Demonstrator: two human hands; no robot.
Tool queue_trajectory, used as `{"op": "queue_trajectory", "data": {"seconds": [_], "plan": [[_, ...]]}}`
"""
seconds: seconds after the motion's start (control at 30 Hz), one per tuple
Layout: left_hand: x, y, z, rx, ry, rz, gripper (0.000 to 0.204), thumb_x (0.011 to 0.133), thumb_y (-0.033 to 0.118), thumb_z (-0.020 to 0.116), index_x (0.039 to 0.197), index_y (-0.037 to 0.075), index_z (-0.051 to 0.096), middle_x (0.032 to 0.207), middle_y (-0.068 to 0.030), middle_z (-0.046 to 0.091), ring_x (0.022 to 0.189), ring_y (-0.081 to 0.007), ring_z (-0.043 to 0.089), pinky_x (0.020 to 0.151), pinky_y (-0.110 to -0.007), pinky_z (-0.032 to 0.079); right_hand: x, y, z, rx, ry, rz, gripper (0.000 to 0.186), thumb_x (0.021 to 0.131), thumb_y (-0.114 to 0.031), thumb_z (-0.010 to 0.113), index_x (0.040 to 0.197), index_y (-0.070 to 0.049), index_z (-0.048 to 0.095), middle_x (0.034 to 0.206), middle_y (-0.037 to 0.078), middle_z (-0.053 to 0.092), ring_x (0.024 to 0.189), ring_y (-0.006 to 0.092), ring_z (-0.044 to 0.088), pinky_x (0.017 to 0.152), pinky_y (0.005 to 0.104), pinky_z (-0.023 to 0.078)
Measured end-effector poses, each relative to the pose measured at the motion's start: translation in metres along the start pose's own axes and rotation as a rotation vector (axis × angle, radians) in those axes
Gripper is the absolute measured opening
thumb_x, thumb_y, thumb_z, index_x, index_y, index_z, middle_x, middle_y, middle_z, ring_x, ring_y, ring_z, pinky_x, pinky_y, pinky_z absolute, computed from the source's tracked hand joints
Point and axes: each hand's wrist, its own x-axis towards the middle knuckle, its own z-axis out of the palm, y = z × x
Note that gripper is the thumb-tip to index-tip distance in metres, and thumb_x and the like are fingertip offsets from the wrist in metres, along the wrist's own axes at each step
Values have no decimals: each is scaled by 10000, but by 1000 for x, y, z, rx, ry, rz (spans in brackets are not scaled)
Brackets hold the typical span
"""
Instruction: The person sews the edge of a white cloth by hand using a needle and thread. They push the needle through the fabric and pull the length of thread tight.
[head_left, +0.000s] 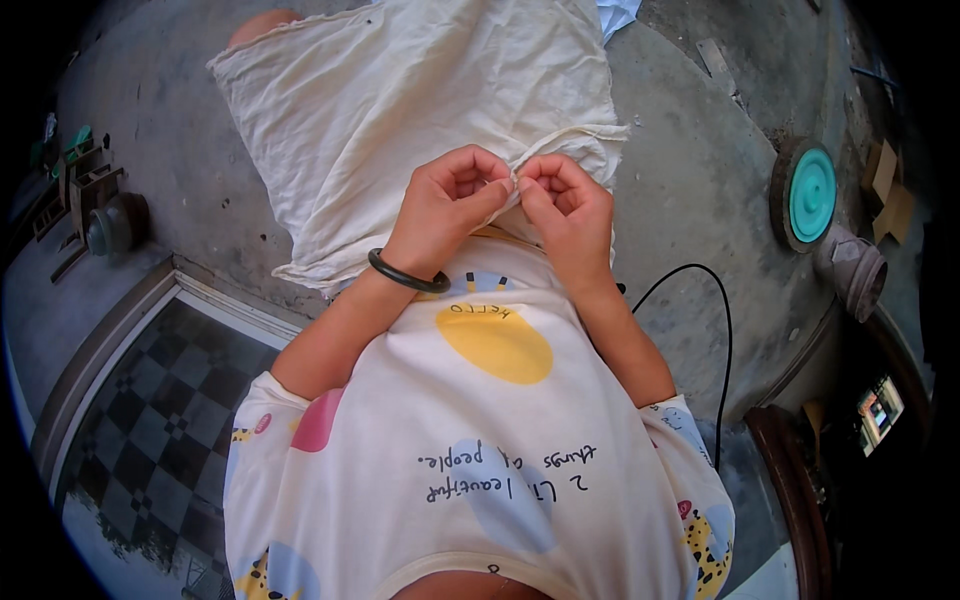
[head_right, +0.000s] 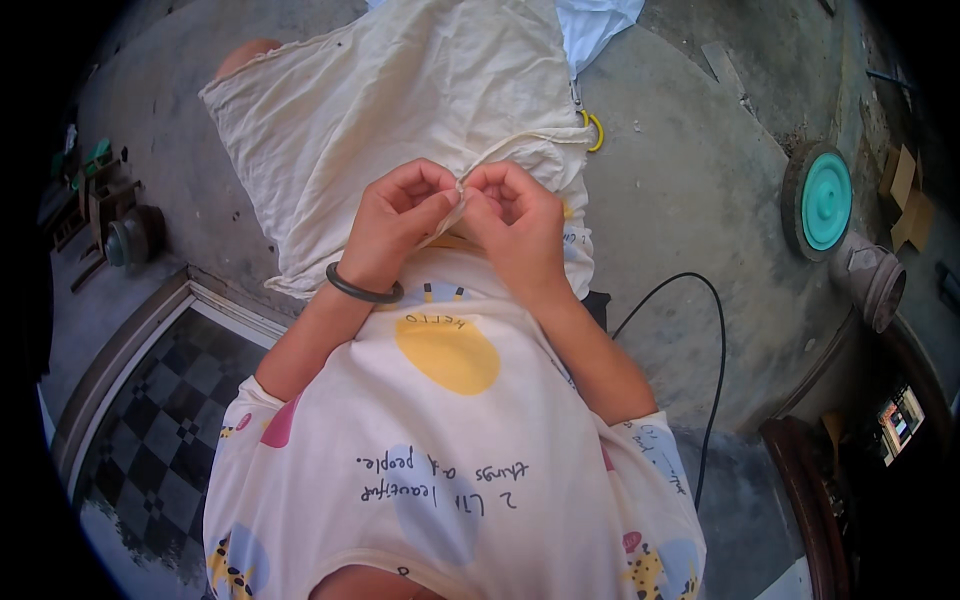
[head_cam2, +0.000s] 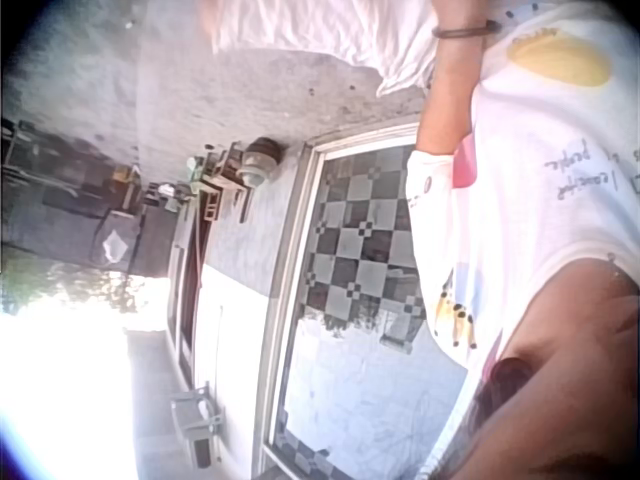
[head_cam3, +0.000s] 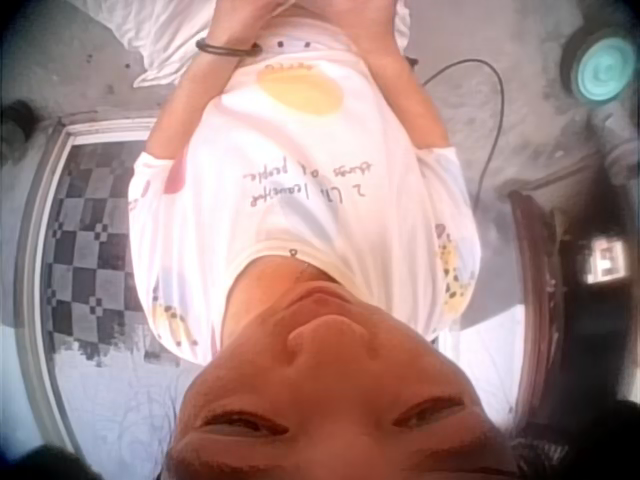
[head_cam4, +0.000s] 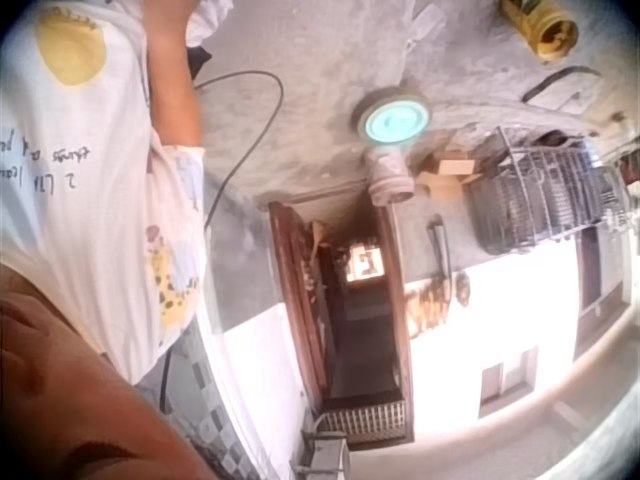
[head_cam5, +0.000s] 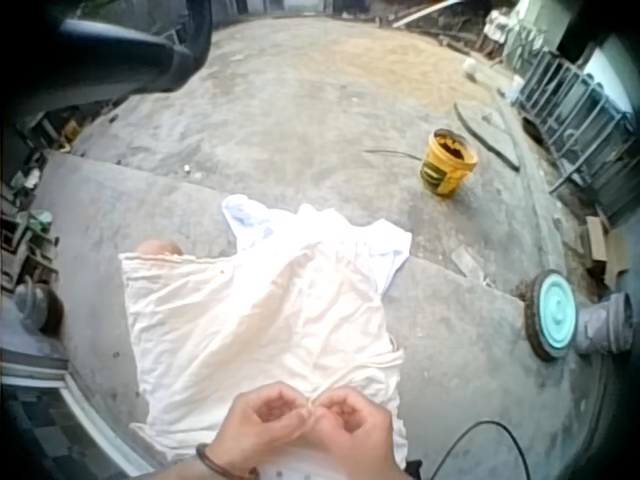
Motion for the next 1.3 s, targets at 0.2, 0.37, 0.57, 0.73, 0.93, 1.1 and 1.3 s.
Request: {"op": "queue_trajectory", "data": {"seconds": [0.2, 0.37, 0.57, 0.73, 0.93, 1.1, 1.3], "plan": [[-2, 3, -3, -80, -47, -69, 74, 933, 131, 658, 960, 65, 640, 817, 62, 594, 674, -6, 493, 586, -160, 353, 1, 1, -1, 112, -75, 103, 50, 939, -3, 609, 988, -3, 618, 853, -32, 603, 711, 18, 520, 601, 183, 411], [1, 1, -7, -55, -64, -112, 136, 953, 201, 665, 969, 67, 647, 791, 48, 596, 657, -14, 502, 578, -163, 355, 0, 1, 2, 56, -97, 25, 73, 940, 14, 618, 1013, 10, 623, 874, -34, 606, 745, 12, 530, 634, 170, 415], [0, 0, -7, -27, -46, -137, 170, 967, 241, 670, 956, 71, 668, 739, 43, 592, 643, -18, 496, 574, -165, 352, -2, 1, 1, 97, -121, 33, 78, 939, 24, 614, 1016, 12, 624, 900, -31, 608, 776, 9, 535, 662, 168, 419], [-1, -2, -9, -44, -29, -157, 156, 966, 230, 667, 958, 74, 669, 731, 48, 585, 638, -21, 488, 569, -171, 343, -4, 5, 1, 71, -97, 28, 71, 940, 21, 608, 1010, 8, 616, 899, -30, 601, 778, 13, 535, 673, 168, 423], [-1, -4, -9, -81, -12, -165, 111, 958, 185, 654, 963, 75, 666, 732, 53, 572, 647, -26, 484, 574, -181, 345, -5, 8, 2, 35, -84, -12, 66, 941, 17, 602, 1006, 4, 608, 902, -32, 594, 781, 14, 534, 681, 171, 429], [-1, -2, -9, -90, -32, -162, 98, 953, 168, 649, 953, 70, 659, 736, 48, 573, 646, -29, 481, 573, -184, 344, -5, 7, 0, 10, -84, -1, 72, 912, 23, 610, 979, 8, 590, 897, -8, 628, 807, 43, 604, 732, 209, 503], [-2, -3, -8, -88, -21, -136, 102, 958, 163, 646, 961, 62, 658, 739, 41, 578, 646, -34, 485, 572, -187, 347, -6, 9, 3, 19, -57, -14, 81, 903, 17, 617, 979, 5, 593, 892, -9, 627, 805, 46, 606, 732, 211, 503]]}}
